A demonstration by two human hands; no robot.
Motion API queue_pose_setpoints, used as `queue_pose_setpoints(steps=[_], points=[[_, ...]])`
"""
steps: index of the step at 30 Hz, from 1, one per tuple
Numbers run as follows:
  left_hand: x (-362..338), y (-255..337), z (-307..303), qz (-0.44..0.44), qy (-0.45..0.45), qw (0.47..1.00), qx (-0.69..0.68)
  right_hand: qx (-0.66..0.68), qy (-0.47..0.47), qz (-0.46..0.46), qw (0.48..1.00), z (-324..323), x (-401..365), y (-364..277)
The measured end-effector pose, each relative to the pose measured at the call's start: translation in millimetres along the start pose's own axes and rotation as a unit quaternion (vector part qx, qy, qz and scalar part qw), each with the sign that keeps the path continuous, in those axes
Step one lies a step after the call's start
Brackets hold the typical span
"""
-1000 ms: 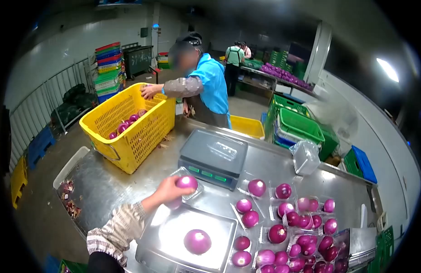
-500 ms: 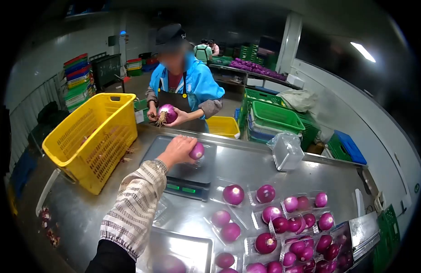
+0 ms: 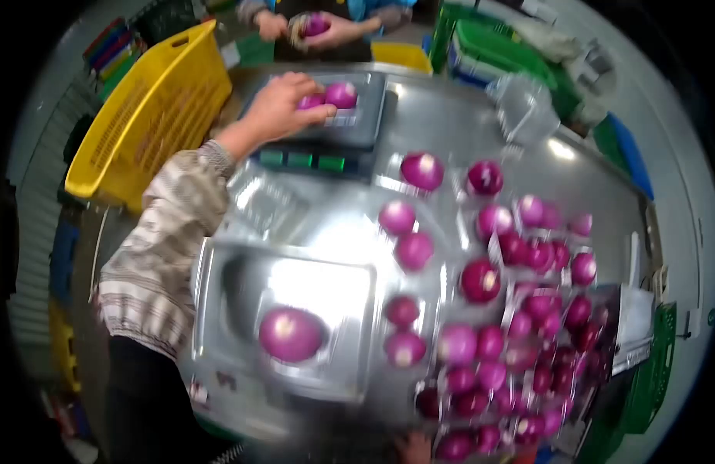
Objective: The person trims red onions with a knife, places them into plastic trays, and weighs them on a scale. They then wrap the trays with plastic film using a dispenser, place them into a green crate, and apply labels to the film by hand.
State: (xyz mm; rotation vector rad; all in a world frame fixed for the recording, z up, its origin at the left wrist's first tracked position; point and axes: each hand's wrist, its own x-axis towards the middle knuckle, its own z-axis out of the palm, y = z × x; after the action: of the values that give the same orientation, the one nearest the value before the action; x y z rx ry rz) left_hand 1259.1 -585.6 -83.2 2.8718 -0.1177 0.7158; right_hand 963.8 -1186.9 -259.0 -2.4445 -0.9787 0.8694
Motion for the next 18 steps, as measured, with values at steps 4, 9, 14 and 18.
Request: queue_pose_setpoints(steps=[4, 9, 14, 18], points=[[-117.1, 60.2, -45.9, -0.047, -0.052, 0.995, -0.067, -0.084, 0.113, -0.057, 0.988, -16.5, 3.0, -20.0], [-217.7, 120.3, -84.3, -0.206, -0.08, 0.964, -0.145, 0.003, 0.133, -0.072, 0.988, -18.4, -12.1, -25.2], [-251.6, 157.5, -86.7, -0.195, -0.081, 0.968, -0.134, 0.104, 0.136, -0.09, 0.981, -48.2, -15.7, -53.0], [-254.3, 194.1, -71.9, -0.157, -0.134, 0.977, -0.051, 0.102, 0.108, -0.093, 0.985, -58.1, -15.2, -66.6]])
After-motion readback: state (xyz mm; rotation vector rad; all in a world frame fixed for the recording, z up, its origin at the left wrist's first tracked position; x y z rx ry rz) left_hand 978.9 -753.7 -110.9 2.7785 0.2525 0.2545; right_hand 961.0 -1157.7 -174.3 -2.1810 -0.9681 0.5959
